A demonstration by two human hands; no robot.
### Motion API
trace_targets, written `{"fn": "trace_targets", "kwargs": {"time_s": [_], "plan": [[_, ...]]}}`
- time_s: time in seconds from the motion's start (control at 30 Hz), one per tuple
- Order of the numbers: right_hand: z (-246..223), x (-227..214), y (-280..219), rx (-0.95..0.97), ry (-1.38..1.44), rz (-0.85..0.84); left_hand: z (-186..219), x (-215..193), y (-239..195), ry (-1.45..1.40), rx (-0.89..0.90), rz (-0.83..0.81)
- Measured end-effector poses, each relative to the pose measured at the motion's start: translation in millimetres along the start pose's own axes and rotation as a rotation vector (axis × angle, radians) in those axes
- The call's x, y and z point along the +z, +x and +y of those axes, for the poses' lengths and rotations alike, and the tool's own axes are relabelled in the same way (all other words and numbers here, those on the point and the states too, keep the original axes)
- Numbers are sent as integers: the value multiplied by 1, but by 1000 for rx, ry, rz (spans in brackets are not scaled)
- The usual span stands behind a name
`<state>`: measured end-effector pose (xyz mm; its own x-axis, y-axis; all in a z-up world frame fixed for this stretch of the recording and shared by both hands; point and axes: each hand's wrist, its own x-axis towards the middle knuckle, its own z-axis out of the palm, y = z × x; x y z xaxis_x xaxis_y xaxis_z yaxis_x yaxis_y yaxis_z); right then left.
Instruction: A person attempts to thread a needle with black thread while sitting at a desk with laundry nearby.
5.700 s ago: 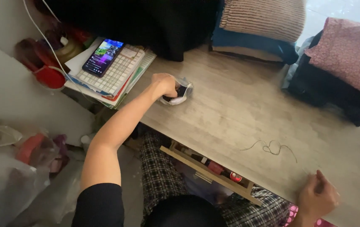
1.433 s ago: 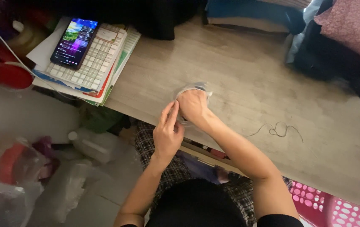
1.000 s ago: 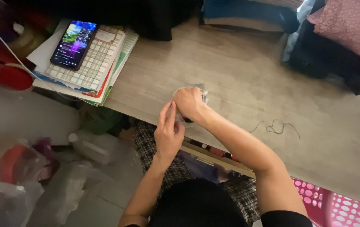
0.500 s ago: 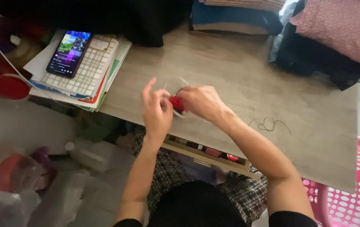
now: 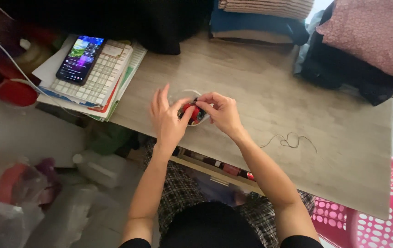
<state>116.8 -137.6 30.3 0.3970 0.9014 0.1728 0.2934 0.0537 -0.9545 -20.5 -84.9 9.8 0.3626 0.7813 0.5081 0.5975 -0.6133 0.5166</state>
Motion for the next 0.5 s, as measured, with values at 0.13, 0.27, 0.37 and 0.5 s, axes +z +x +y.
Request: {"fn": "trace_targets", "kwargs": {"time_s": [0.13,0.27,0.37,0.5], "plan": [[-7,-6,3,-166,-315,-42,-4,3,3,50,25,-15],[-17,-10,10,-232,-869,-230,-7,5,4,153,124,-12],[-22,-7,11,-186,-973,-322,-11,10,3,196,198,-20],[-40,-21,0,-86,-595,-363,-17,14,2,331,184,62]]}}
